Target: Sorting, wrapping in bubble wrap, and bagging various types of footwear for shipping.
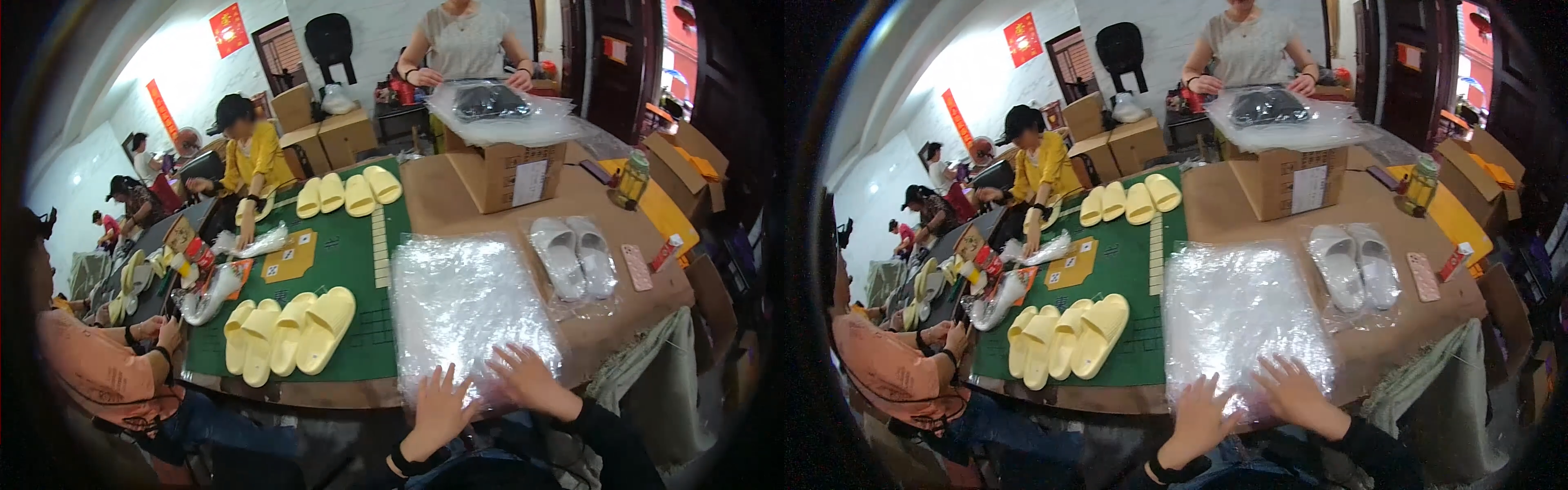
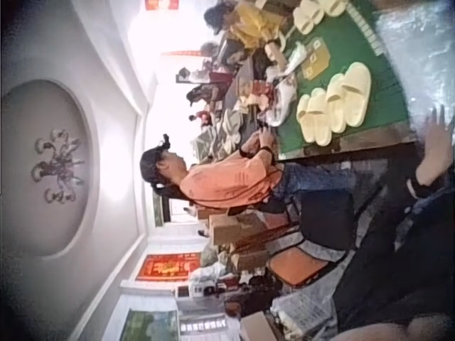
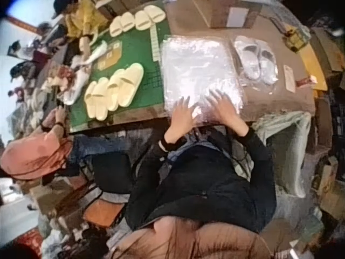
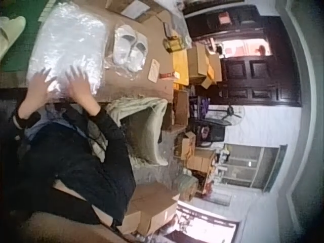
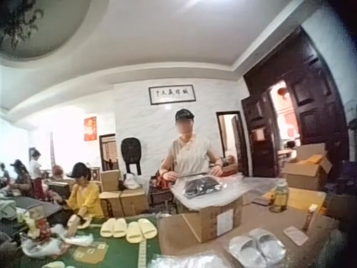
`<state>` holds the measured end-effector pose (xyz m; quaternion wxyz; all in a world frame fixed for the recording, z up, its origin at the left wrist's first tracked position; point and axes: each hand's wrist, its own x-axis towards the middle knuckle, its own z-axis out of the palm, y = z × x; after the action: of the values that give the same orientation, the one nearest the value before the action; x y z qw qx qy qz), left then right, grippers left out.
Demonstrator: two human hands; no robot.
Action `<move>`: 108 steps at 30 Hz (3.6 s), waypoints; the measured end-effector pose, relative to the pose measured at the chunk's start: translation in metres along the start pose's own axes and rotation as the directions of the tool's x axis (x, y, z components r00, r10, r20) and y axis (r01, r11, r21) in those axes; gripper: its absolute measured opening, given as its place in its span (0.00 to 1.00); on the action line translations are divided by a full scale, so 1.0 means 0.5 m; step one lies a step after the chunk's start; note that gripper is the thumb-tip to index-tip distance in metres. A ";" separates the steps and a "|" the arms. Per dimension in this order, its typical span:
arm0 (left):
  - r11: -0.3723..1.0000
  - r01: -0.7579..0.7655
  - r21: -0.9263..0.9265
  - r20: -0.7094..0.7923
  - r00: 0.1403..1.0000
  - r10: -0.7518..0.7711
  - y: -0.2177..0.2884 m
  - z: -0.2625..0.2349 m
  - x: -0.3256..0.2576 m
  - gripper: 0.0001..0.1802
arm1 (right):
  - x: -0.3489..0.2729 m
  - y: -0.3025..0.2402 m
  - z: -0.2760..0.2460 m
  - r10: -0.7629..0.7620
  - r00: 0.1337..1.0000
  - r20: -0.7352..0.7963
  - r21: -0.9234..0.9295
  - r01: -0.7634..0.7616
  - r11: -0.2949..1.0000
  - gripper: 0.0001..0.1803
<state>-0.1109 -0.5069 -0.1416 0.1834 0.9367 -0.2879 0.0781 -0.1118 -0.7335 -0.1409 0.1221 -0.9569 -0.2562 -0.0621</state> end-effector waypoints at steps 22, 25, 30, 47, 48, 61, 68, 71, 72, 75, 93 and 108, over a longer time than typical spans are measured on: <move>0.680 0.718 0.149 -0.134 0.696 -0.705 -0.587 -0.061 0.054 0.32 | 0.019 -0.066 0.059 -0.065 0.980 0.188 0.055 0.056 0.997 0.35; 0.842 0.539 0.027 -0.023 0.842 -0.538 -0.623 -0.039 0.052 0.29 | 0.017 -0.064 0.083 -0.087 0.969 0.229 0.087 0.069 0.994 0.37; 0.778 0.628 -0.028 -0.054 0.776 -0.628 -0.560 -0.013 0.046 0.25 | 0.013 -0.067 0.096 -0.078 0.967 0.243 0.019 0.076 0.997 0.37; 0.412 0.382 -0.827 0.223 0.896 -0.384 -0.032 -0.047 0.151 0.30 | 0.020 -0.045 0.129 -0.133 0.974 0.184 0.465 0.033 0.884 0.46; 0.431 0.383 -0.817 0.238 0.905 -0.354 -0.021 -0.033 0.173 0.33 | 0.015 -0.038 0.135 -0.129 0.975 0.182 0.466 0.030 0.884 0.46; 0.721 0.222 -0.656 0.314 0.949 -0.006 0.012 0.010 0.128 0.35 | -0.008 0.011 0.165 -0.119 0.857 0.501 0.152 0.048 0.987 0.42; 0.889 0.133 -0.438 -0.164 0.961 -0.224 0.011 0.084 -0.025 0.28 | 0.025 0.005 0.133 -0.265 0.933 0.244 0.364 0.165 0.917 0.37; 0.858 0.141 -0.494 -0.228 0.931 -0.284 -0.002 0.118 -0.044 0.26 | 0.034 -0.013 0.101 -0.251 0.935 0.251 0.393 0.138 0.909 0.37; 0.752 0.223 -0.620 -0.056 0.944 -0.325 -0.005 0.108 -0.044 0.26 | 0.039 -0.022 0.080 -0.247 0.939 0.239 0.375 0.146 0.916 0.38; 0.698 0.301 -0.650 0.078 0.940 -0.332 0.002 0.087 -0.039 0.27 | 0.036 -0.020 0.072 -0.240 0.942 0.236 0.342 0.151 0.927 0.39; 0.892 0.228 -0.390 0.024 0.971 -0.238 -0.010 0.171 -0.055 0.36 | 0.102 -0.001 -0.028 0.100 0.993 0.070 0.472 -0.121 0.873 0.13; 0.988 0.057 -0.142 -0.031 0.998 -0.062 0.009 0.125 -0.074 0.25 | 0.207 0.073 0.050 0.140 0.967 0.211 0.204 -0.184 0.962 0.28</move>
<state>-0.1412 -0.5160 -0.2070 0.2563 0.9281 -0.2614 0.0686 -0.0029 -0.7080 -0.1536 0.2074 -0.9565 -0.1928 0.0709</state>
